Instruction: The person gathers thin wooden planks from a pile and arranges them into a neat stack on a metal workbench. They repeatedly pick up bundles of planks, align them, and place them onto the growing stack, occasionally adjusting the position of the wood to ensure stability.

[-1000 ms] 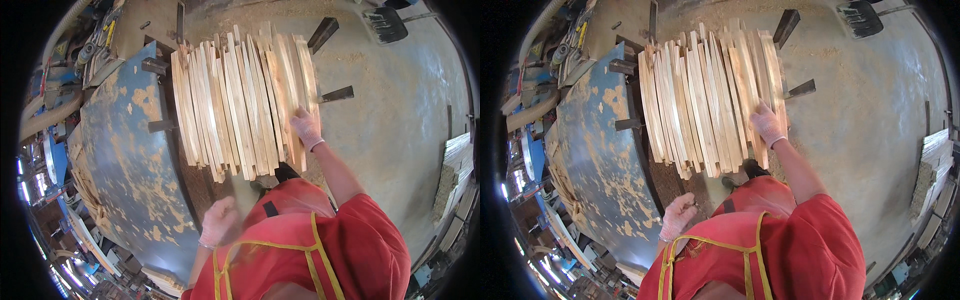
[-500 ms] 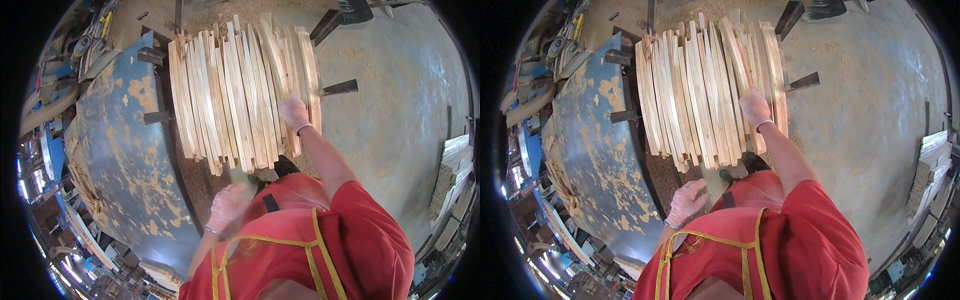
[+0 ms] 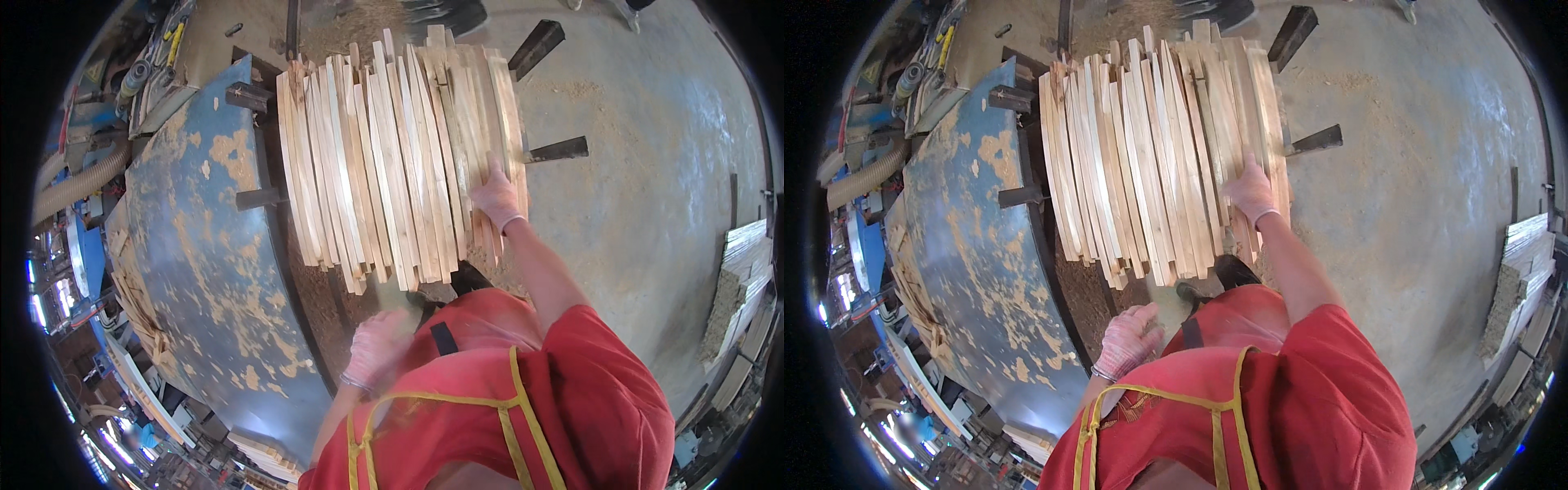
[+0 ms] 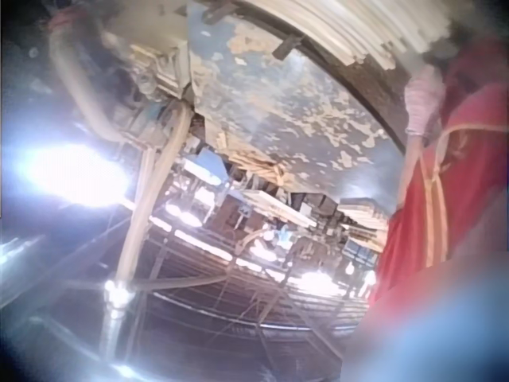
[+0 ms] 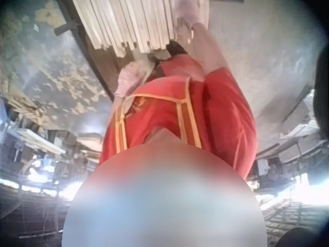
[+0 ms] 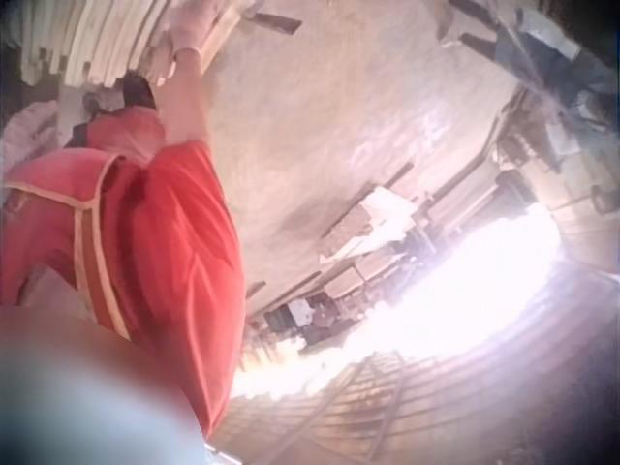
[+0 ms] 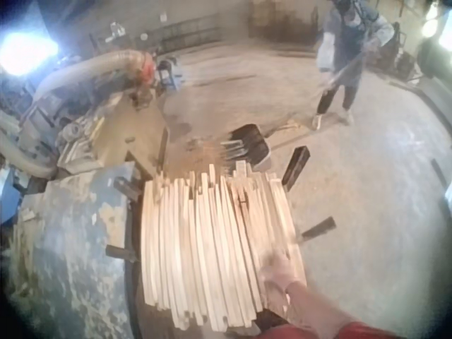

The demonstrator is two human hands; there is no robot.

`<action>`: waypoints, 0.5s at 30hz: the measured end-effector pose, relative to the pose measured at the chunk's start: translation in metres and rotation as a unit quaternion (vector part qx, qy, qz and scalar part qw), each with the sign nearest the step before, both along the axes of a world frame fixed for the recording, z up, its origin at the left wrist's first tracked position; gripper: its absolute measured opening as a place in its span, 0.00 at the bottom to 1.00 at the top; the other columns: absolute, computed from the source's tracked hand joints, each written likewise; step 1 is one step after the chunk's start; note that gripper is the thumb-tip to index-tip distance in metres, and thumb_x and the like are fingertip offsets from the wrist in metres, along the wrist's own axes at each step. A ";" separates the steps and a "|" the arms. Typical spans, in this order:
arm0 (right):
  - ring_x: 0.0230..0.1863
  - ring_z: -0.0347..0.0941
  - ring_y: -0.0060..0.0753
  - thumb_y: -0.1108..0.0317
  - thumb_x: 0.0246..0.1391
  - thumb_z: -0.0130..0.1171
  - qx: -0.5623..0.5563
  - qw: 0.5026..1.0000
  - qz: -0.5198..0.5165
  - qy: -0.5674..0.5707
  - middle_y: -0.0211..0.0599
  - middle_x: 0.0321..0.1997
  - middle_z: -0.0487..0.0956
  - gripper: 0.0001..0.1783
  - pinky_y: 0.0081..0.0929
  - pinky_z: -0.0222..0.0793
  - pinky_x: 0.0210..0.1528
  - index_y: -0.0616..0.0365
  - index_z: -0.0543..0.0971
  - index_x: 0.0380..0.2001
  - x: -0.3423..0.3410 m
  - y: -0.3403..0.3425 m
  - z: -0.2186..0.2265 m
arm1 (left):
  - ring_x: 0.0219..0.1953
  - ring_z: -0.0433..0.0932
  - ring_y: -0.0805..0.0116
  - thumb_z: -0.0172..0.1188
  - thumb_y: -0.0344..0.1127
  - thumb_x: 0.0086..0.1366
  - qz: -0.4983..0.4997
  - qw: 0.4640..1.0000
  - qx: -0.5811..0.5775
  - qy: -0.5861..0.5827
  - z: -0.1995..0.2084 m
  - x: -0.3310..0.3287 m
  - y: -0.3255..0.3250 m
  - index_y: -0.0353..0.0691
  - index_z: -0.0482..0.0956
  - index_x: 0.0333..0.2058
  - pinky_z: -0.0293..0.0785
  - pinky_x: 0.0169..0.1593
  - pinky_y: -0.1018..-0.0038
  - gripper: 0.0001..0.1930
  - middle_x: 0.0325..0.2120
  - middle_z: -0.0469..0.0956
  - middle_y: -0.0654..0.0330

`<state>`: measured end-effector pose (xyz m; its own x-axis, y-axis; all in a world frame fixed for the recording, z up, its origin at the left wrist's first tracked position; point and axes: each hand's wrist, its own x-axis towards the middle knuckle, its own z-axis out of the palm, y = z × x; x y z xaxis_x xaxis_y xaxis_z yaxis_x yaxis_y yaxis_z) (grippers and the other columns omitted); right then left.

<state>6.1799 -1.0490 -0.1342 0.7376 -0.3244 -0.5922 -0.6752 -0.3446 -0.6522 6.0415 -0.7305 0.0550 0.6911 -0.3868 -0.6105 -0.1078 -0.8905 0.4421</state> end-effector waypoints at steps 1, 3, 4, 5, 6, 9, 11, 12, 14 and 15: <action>0.56 0.78 0.42 0.73 0.50 0.67 0.073 0.996 -0.048 -0.031 0.49 0.55 0.80 0.54 0.37 0.75 0.60 0.52 0.53 0.78 -0.006 -0.003 0.000 | 0.49 0.81 0.42 0.61 0.45 0.64 -0.002 1.000 -0.005 -0.021 -0.002 -0.003 0.001 0.44 0.77 0.48 0.77 0.53 0.49 0.17 0.47 0.82 0.47; 0.53 0.78 0.35 0.76 0.51 0.66 0.247 0.959 -0.131 0.042 0.44 0.51 0.80 0.53 0.26 0.75 0.57 0.55 0.54 0.78 0.002 -0.008 0.034 | 0.54 0.78 0.42 0.64 0.46 0.63 0.010 0.996 0.039 0.080 -0.001 0.009 -0.004 0.45 0.77 0.55 0.74 0.58 0.52 0.24 0.51 0.80 0.47; 0.54 0.78 0.36 0.75 0.52 0.66 0.253 0.959 -0.111 0.056 0.46 0.53 0.80 0.53 0.28 0.75 0.59 0.56 0.52 0.79 0.004 -0.003 0.032 | 0.57 0.77 0.43 0.66 0.47 0.63 0.016 0.990 0.060 0.130 -0.001 0.014 -0.007 0.45 0.76 0.59 0.73 0.60 0.54 0.27 0.53 0.79 0.46; 0.55 0.78 0.38 0.74 0.52 0.65 0.260 0.959 -0.090 0.070 0.47 0.55 0.80 0.54 0.30 0.75 0.60 0.56 0.50 0.79 0.007 0.002 0.029 | 0.56 0.78 0.43 0.64 0.47 0.63 0.005 0.992 0.051 0.116 -0.002 0.011 -0.008 0.45 0.76 0.58 0.73 0.60 0.53 0.26 0.52 0.79 0.47; 0.56 0.78 0.39 0.74 0.53 0.65 0.267 0.958 -0.069 0.080 0.49 0.57 0.80 0.54 0.32 0.74 0.62 0.56 0.48 0.80 0.013 0.000 0.029 | 0.55 0.78 0.44 0.62 0.46 0.64 -0.007 0.994 0.042 0.097 -0.002 0.010 -0.012 0.45 0.76 0.56 0.74 0.59 0.52 0.24 0.51 0.80 0.47; 0.64 0.74 0.53 0.62 0.52 0.66 0.064 0.993 0.091 0.029 0.60 0.69 0.71 0.58 0.43 0.70 0.69 0.57 0.44 0.80 0.021 0.011 -0.012 | 0.54 0.79 0.45 0.60 0.46 0.64 -0.044 0.998 0.004 0.036 -0.007 0.018 -0.023 0.44 0.76 0.55 0.74 0.59 0.52 0.23 0.50 0.81 0.47; 0.68 0.71 0.58 0.55 0.50 0.68 0.017 0.987 0.146 0.065 0.64 0.72 0.66 0.61 0.45 0.68 0.70 0.57 0.44 0.80 0.025 0.013 -0.007 | 0.56 0.78 0.44 0.61 0.47 0.64 -0.050 0.998 -0.007 0.039 -0.012 0.016 -0.026 0.43 0.75 0.58 0.73 0.60 0.53 0.25 0.52 0.79 0.46; 0.70 0.69 0.61 0.50 0.49 0.69 0.008 0.985 0.158 0.069 0.65 0.74 0.64 0.62 0.45 0.68 0.70 0.57 0.46 0.79 0.024 0.011 -0.005 | 0.57 0.77 0.43 0.62 0.48 0.64 -0.054 0.997 -0.003 0.058 -0.016 0.017 -0.027 0.43 0.75 0.60 0.72 0.61 0.52 0.28 0.54 0.79 0.46; 0.71 0.67 0.61 0.48 0.48 0.69 -0.081 0.969 0.217 0.079 0.64 0.75 0.63 0.63 0.46 0.67 0.71 0.57 0.47 0.79 0.028 0.008 0.017 | 0.58 0.76 0.43 0.63 0.50 0.64 -0.061 0.995 0.003 0.079 -0.021 0.020 -0.030 0.43 0.74 0.62 0.71 0.62 0.52 0.30 0.56 0.78 0.45; 0.72 0.66 0.60 0.48 0.48 0.70 -0.068 0.974 0.202 0.080 0.63 0.76 0.62 0.63 0.45 0.66 0.72 0.57 0.48 0.79 0.027 0.011 0.016 | 0.58 0.76 0.43 0.63 0.50 0.64 -0.064 0.994 0.006 0.084 -0.021 0.022 -0.032 0.44 0.74 0.62 0.71 0.62 0.53 0.31 0.56 0.78 0.46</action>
<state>6.2071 -1.0384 -0.1184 0.7238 -0.1107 -0.6811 -0.5555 -0.6791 -0.4799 6.0636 -0.7627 0.0341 0.5254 -0.4567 -0.7179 -0.1458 -0.8796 0.4528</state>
